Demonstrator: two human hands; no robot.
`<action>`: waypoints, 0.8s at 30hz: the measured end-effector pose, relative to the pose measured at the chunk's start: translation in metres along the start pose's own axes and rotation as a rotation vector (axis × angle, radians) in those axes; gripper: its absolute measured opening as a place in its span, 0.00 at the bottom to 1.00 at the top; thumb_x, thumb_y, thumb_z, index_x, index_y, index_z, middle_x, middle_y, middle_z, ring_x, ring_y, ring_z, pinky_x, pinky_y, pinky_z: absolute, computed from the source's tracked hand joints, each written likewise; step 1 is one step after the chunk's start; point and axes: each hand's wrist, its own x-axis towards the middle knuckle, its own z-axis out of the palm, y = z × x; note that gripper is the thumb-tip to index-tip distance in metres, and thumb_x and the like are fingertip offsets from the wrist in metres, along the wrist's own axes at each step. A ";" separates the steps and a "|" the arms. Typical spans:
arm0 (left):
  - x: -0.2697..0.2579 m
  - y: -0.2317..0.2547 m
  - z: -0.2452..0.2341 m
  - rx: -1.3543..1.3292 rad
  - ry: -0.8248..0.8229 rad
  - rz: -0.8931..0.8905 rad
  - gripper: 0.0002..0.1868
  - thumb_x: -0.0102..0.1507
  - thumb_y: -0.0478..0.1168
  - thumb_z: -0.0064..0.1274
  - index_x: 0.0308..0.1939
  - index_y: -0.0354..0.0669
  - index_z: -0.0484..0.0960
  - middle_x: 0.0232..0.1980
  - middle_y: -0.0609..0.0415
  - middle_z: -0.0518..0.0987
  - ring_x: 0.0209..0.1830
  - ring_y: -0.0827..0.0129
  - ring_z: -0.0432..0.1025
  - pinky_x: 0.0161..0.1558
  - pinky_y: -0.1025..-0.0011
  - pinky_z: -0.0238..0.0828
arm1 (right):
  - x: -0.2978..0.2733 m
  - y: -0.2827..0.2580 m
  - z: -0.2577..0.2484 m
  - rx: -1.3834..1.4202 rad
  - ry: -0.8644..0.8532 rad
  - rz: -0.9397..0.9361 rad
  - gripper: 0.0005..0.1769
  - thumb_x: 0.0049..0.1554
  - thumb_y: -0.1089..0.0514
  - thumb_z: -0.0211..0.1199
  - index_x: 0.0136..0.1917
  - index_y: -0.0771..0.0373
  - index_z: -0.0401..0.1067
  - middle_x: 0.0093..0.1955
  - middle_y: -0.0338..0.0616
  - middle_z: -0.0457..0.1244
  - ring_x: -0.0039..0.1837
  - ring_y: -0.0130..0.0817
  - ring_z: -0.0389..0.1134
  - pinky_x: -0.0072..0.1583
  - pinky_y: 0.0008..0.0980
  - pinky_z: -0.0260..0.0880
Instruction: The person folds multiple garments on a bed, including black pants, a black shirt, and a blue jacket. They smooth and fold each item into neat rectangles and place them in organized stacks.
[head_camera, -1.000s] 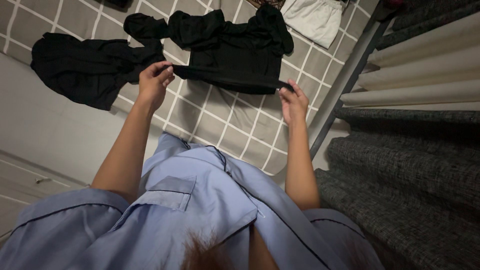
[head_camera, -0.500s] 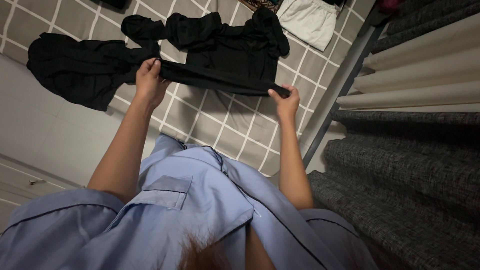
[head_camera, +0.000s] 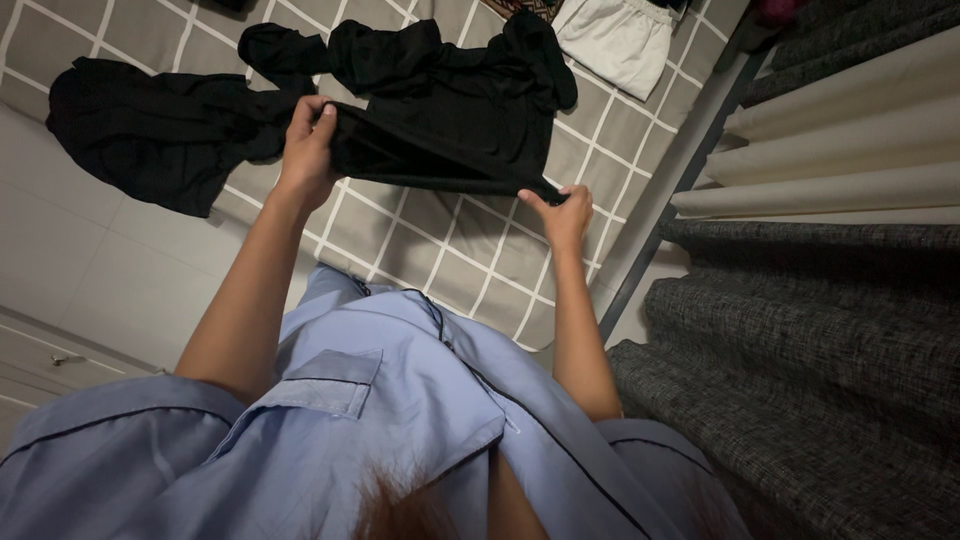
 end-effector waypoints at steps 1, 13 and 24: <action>0.000 0.001 0.001 0.005 -0.013 0.014 0.07 0.76 0.46 0.44 0.55 0.52 0.69 0.47 0.59 0.74 0.43 0.72 0.73 0.39 0.64 0.81 | -0.001 0.002 0.001 -0.008 -0.018 0.039 0.44 0.35 0.33 0.86 0.43 0.67 0.66 0.48 0.54 0.64 0.54 0.52 0.66 0.56 0.47 0.68; -0.007 0.013 0.019 0.078 -0.013 -0.036 0.06 0.75 0.46 0.46 0.53 0.53 0.70 0.41 0.60 0.76 0.36 0.75 0.74 0.33 0.71 0.78 | -0.001 0.056 0.029 -0.148 0.057 -0.029 0.14 0.43 0.62 0.73 0.37 0.67 0.68 0.40 0.56 0.64 0.49 0.57 0.66 0.54 0.50 0.66; -0.004 0.019 0.007 0.585 -0.389 -0.041 0.21 0.57 0.24 0.62 0.52 0.37 0.75 0.43 0.50 0.80 0.36 0.69 0.75 0.31 0.71 0.71 | 0.027 0.120 0.033 0.794 0.114 0.692 0.10 0.49 0.72 0.62 0.46 0.71 0.74 0.50 0.58 0.69 0.50 0.49 0.73 0.54 0.50 0.76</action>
